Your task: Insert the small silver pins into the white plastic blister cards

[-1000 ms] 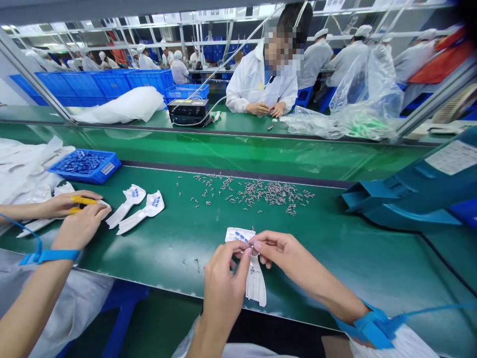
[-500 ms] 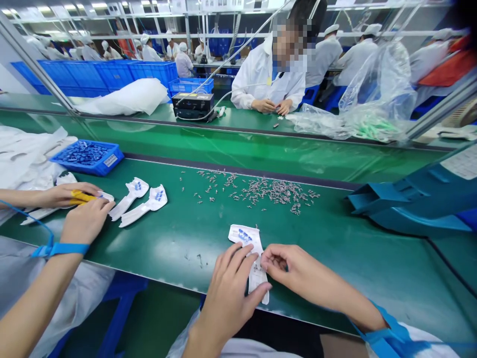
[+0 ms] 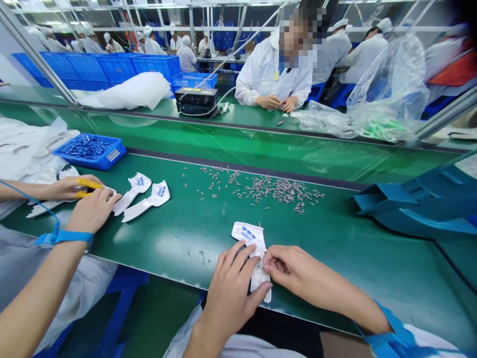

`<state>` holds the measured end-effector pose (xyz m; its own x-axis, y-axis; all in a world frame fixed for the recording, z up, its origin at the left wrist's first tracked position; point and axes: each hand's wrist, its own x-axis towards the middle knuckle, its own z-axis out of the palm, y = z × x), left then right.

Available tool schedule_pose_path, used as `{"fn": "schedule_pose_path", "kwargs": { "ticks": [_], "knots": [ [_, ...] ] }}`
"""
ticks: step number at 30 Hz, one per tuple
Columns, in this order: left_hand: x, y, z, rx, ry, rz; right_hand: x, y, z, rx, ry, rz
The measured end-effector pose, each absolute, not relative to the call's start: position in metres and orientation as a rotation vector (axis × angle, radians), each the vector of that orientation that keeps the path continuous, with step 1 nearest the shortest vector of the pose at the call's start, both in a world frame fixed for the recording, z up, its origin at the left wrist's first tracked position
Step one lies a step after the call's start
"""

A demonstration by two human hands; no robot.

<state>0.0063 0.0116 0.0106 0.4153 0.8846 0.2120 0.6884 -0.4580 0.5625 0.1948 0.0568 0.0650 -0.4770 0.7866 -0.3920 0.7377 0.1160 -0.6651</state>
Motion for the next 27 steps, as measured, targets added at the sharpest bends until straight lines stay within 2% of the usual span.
{"fn": "schedule_pose_path", "kwargs": {
  "ticks": [9,17,20,27],
  "knots": [
    [0.005,0.012,0.008,2.282,1.334,0.705,0.191,0.056,0.066,-1.643,-2.352,1.215],
    [0.004,0.013,0.01,2.271,1.342,0.684,0.194,0.052,0.047,-1.619,-2.145,1.361],
    [0.001,0.013,0.005,2.278,1.361,0.706,0.192,0.047,0.041,-1.508,-1.919,1.515],
    [-0.005,0.023,-0.007,2.304,1.353,0.931,0.186,0.053,0.034,-1.404,-1.658,1.555]
  ]
}}
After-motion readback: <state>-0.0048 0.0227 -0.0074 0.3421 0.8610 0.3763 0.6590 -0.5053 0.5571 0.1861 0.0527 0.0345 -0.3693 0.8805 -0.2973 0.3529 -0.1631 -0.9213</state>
